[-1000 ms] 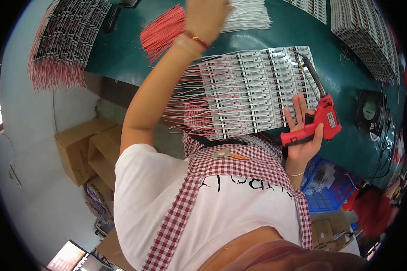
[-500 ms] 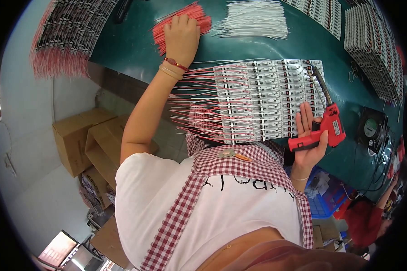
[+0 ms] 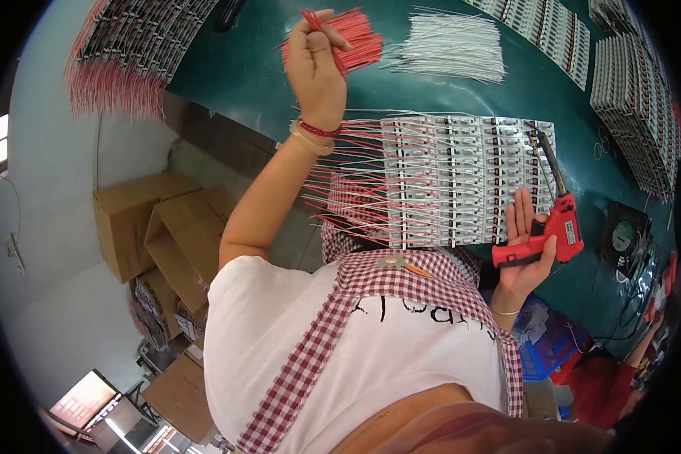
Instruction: The person assembles electronic panels by aligning wires into the slots and soldering them using a handheld soldering tool.
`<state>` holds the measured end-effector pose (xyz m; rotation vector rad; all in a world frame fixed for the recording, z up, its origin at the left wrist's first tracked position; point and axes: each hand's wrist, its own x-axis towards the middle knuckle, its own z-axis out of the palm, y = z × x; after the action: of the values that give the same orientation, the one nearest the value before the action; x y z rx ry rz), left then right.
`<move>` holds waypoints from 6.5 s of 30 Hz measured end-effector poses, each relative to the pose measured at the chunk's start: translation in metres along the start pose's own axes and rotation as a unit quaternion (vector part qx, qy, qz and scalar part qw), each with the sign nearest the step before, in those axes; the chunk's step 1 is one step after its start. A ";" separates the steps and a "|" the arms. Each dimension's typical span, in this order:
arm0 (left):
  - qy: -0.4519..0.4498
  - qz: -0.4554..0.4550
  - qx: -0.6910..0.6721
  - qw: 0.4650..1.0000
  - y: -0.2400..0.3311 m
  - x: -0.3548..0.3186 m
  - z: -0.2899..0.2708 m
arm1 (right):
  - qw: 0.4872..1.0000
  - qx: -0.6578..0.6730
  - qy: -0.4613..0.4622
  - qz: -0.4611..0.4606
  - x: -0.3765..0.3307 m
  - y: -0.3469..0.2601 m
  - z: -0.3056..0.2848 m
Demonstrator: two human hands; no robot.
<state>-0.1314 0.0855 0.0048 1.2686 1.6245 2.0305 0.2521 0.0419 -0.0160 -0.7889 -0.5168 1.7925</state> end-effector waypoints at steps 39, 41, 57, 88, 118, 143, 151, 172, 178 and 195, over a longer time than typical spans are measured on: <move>-0.097 -0.059 -0.038 0.993 0.017 -0.035 0.010 | 1.000 0.015 -0.025 0.008 -0.001 -0.002 0.006; -0.103 -0.099 -0.064 0.988 0.031 -0.033 0.018 | 0.999 0.001 -0.016 -0.032 -0.003 -0.005 0.010; -0.438 -0.127 0.059 0.888 0.103 -0.105 0.085 | 0.896 -0.426 0.031 -0.119 -0.005 -0.004 0.086; -0.409 -0.053 0.063 0.909 0.102 -0.124 0.075 | 0.890 -0.450 0.018 -0.071 -0.024 0.002 0.081; -0.396 0.021 0.099 0.913 0.101 -0.128 0.072 | 0.857 -0.506 -0.050 -0.081 -0.025 -0.002 0.077; -0.425 -0.034 0.066 0.902 0.106 -0.126 0.069 | 0.896 -0.439 -0.031 -0.065 -0.031 -0.004 0.075; -0.423 0.029 0.103 0.900 0.106 -0.123 0.066 | 0.966 -0.255 -0.024 -0.025 -0.027 -0.004 0.074; -0.437 0.088 0.094 0.890 0.067 -0.088 0.069 | 0.965 -0.259 0.000 -0.042 -0.023 -0.024 0.057; -0.397 0.245 0.294 0.834 0.016 -0.053 0.077 | 0.929 -0.365 0.055 -0.007 -0.029 -0.029 0.031; -0.439 0.282 0.282 0.805 0.008 -0.074 0.091 | 0.867 -0.489 0.098 -0.015 -0.040 -0.015 0.028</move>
<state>-0.0179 0.0946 -0.0231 2.6222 1.4458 0.7654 0.2504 0.0105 0.0240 -1.6091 -1.3276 1.3198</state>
